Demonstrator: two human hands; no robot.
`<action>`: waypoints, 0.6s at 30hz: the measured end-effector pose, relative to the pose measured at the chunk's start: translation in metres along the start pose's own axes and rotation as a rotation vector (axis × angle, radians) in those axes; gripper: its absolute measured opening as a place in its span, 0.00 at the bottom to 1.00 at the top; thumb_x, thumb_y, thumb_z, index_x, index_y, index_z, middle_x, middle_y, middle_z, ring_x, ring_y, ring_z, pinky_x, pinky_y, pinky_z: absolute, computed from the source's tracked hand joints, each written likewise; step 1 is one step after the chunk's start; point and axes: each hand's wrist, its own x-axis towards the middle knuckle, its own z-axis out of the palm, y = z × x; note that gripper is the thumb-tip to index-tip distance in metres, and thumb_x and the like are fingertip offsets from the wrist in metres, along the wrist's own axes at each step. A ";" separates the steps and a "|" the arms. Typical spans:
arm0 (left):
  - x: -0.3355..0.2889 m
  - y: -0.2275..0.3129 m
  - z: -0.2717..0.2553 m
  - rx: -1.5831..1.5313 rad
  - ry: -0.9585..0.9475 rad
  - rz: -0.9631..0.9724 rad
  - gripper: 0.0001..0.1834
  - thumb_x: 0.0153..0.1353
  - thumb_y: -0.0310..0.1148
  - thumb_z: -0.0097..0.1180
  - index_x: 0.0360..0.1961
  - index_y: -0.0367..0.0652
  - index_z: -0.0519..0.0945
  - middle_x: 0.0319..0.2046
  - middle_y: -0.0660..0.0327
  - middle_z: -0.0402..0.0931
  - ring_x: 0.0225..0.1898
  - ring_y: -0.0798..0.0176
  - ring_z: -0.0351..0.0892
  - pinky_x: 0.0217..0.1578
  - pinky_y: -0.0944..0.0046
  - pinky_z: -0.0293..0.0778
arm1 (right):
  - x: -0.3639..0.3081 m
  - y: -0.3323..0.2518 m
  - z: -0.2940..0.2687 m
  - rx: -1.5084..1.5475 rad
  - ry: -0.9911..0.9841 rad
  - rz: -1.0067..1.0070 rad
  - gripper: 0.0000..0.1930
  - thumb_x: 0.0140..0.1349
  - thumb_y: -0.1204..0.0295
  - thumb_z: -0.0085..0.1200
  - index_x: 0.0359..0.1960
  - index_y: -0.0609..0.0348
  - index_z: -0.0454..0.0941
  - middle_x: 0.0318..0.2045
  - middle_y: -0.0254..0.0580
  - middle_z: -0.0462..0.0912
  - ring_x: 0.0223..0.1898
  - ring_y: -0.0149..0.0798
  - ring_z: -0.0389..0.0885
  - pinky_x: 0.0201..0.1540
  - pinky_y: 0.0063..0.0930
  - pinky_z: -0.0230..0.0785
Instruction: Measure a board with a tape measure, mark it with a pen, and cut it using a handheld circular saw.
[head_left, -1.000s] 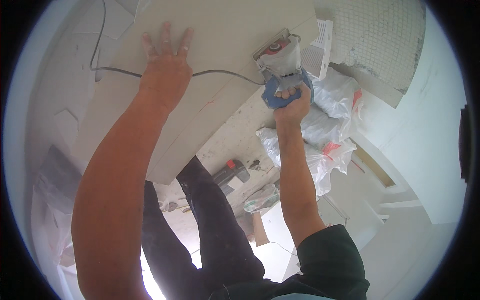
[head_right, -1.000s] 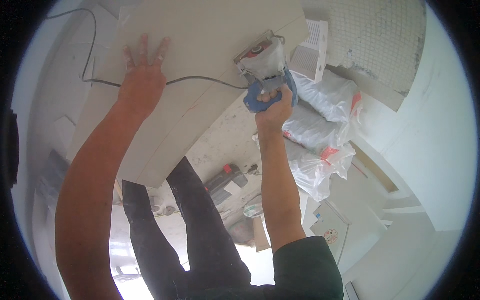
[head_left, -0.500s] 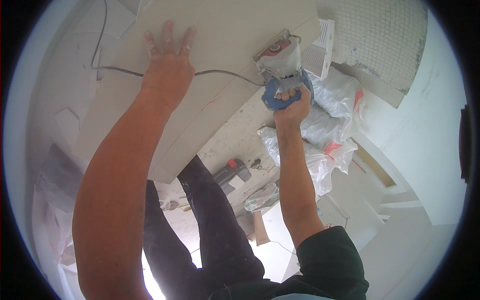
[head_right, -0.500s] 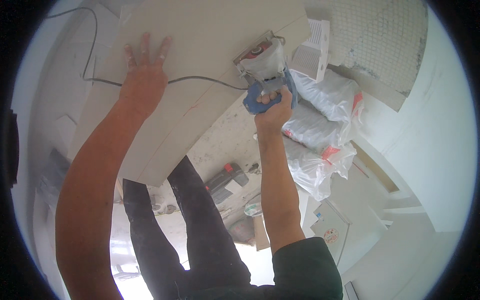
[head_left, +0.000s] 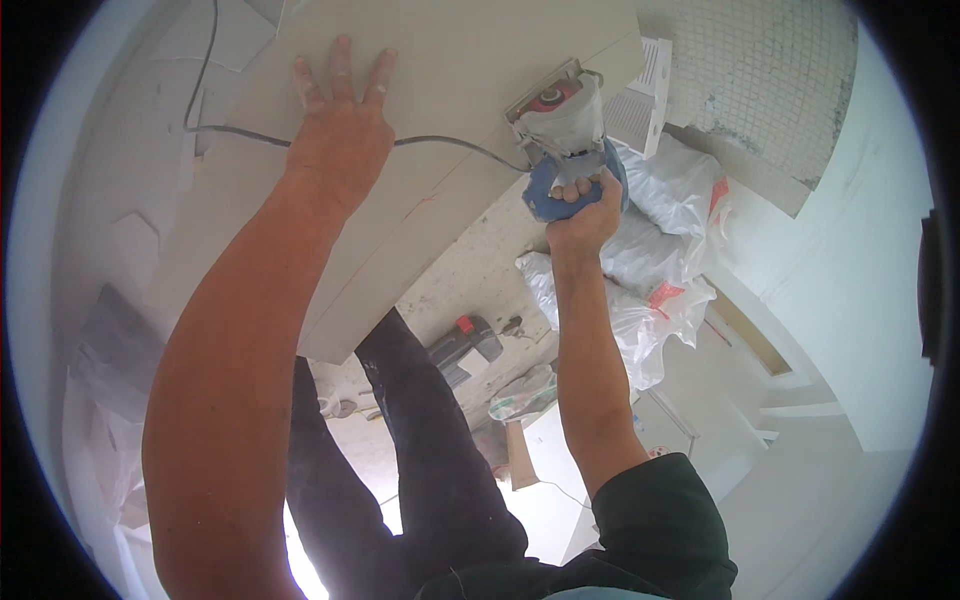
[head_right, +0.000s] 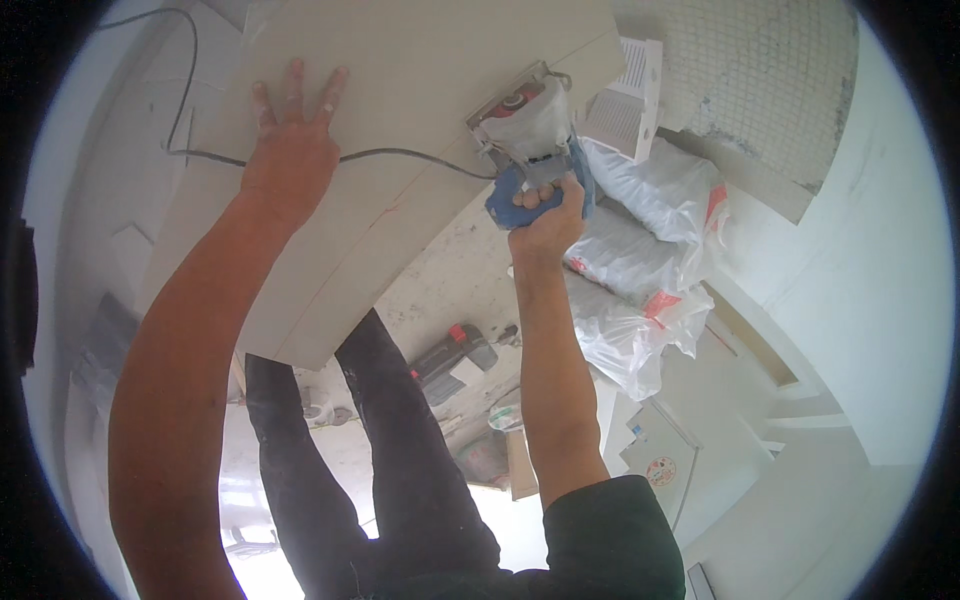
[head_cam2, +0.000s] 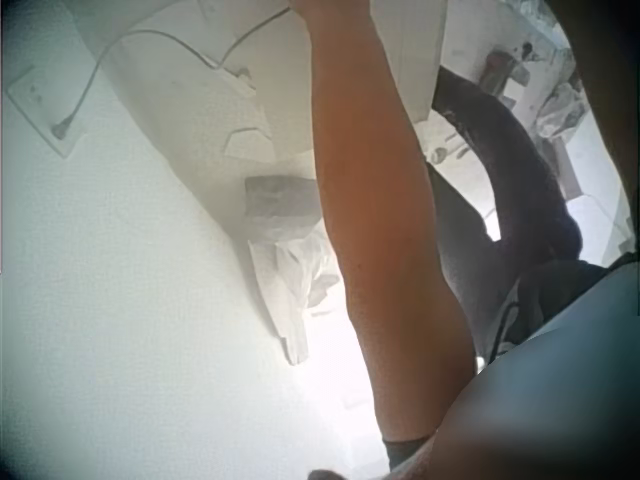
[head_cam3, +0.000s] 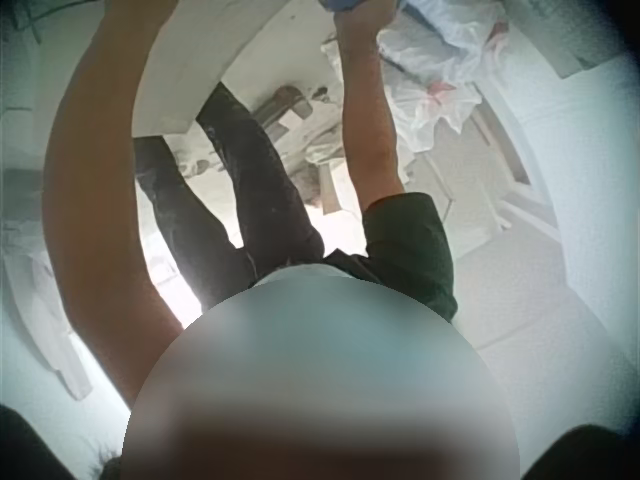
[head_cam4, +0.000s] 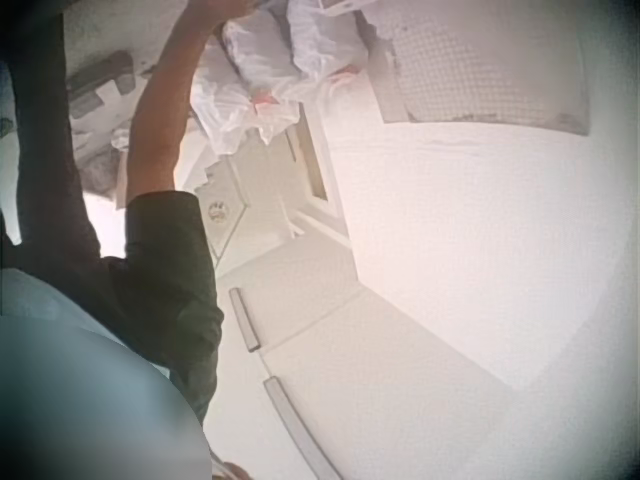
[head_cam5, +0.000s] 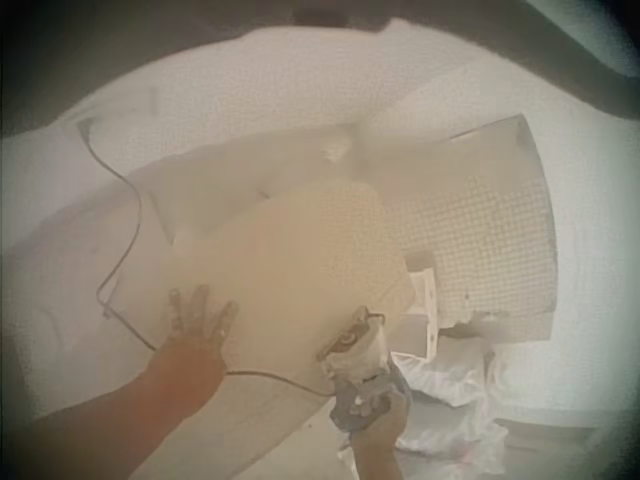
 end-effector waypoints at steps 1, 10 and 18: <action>-0.001 -0.001 0.001 0.002 0.016 -0.006 0.06 0.54 0.32 0.60 0.29 0.45 0.87 0.75 0.56 0.47 0.72 0.32 0.45 0.62 0.22 0.53 | 0.000 0.001 -0.001 0.004 -0.013 0.002 0.09 0.64 0.63 0.49 0.29 0.51 0.66 0.21 0.28 0.62 0.19 0.30 0.61 0.26 0.32 0.62; 0.000 0.000 0.000 -0.030 0.008 -0.001 0.06 0.55 0.32 0.60 0.31 0.45 0.87 0.75 0.56 0.46 0.73 0.32 0.44 0.62 0.22 0.53 | -0.003 0.002 -0.001 0.003 -0.019 -0.001 0.09 0.63 0.64 0.49 0.30 0.51 0.66 0.21 0.28 0.62 0.19 0.30 0.61 0.26 0.31 0.62; -0.002 0.000 0.002 -0.065 0.015 0.004 0.06 0.55 0.31 0.59 0.30 0.44 0.87 0.75 0.57 0.47 0.73 0.32 0.44 0.63 0.23 0.52 | -0.006 0.001 -0.002 -0.002 -0.006 0.002 0.08 0.63 0.64 0.49 0.30 0.50 0.67 0.21 0.27 0.63 0.19 0.29 0.61 0.25 0.30 0.62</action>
